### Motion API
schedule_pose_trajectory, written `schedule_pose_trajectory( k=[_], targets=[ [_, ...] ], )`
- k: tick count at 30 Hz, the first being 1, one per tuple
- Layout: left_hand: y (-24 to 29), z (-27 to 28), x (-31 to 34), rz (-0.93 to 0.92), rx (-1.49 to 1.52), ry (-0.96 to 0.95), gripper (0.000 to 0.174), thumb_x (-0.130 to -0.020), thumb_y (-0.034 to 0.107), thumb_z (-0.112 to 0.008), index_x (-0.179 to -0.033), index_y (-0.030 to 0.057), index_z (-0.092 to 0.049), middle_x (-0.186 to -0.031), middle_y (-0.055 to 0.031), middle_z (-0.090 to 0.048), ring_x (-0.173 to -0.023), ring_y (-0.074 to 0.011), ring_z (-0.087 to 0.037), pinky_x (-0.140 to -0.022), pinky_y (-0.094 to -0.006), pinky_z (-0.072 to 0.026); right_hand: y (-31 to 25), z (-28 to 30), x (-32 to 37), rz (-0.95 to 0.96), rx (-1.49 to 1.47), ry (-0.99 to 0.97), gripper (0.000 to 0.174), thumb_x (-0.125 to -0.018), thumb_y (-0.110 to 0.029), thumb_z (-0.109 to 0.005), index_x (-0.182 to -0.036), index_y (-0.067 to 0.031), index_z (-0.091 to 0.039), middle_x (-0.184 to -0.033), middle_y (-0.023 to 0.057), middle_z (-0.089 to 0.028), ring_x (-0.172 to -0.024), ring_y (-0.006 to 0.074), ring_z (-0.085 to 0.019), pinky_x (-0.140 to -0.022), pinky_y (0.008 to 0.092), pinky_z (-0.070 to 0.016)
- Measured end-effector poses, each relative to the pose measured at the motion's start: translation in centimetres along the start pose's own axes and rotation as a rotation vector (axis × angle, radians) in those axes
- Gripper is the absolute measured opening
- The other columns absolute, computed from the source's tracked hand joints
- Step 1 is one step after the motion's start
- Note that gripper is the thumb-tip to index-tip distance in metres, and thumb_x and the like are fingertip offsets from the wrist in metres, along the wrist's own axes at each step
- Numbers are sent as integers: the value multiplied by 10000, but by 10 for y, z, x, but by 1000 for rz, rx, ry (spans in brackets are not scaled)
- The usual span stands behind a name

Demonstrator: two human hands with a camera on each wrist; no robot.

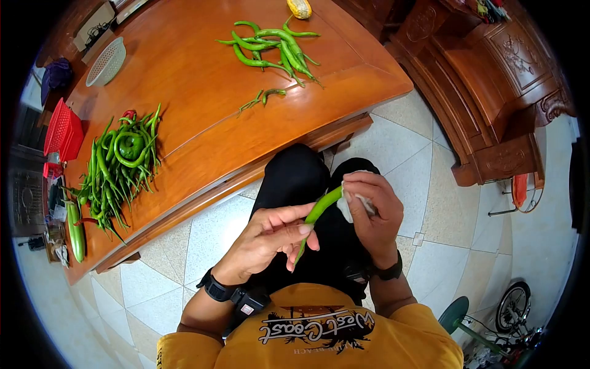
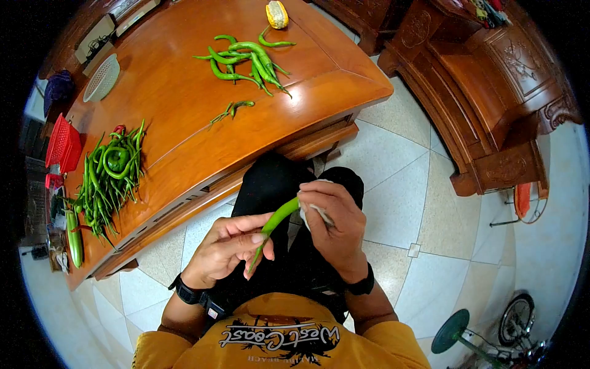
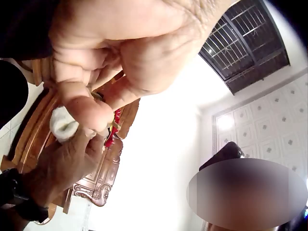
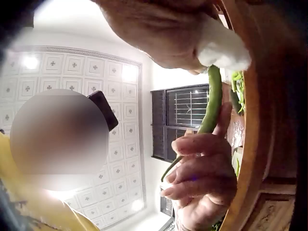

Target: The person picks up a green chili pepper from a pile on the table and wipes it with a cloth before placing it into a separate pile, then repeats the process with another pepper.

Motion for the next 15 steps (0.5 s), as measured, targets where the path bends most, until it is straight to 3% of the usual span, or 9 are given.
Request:
schedule_pose_trajectory(
  k=[5, 9, 15],
  targets=[
    [0, 1, -1, 6, 100, -4, 400, -946, 69, -498, -1322, -59, -452, -824, -161, -636, -523, -129, -572, -471, -228, -496, -1, -2, 2, -2, 10, -31, 190, -769, 64, -649, -948, 0, -660, -1007, 132, -653, -901, 253, -643, -777, 313, -519],
    [2, 2, -2, -2, 131, 16, 389, -946, 76, -494, -1303, -76, -464, -816, -156, -633, -512, -126, -568, -463, -222, -496, -10, -18, 3, 21, -26, -165, 233, -777, 59, -648, -1001, -3, -653, -1065, 125, -628, -939, 252, -630, -801, 307, -514],
    [6, -3, -1, 16, -117, 49, 379, -963, 158, -528, -1276, -54, -509, -770, -118, -632, -515, -105, -566, -466, -214, -490, -13, -32, 6, 56, -28, -273, 276, -767, 60, -650, -1034, -9, -644, -1094, 115, -613, -959, 256, -624, -815, 313, -516]
  ],
)
Point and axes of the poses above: each hand's wrist, its own x-axis away from the middle knuckle, its own z-axis out of the back of the hand, y = z × x, the point moved 8 cm from there along -x, towards the middle knuckle
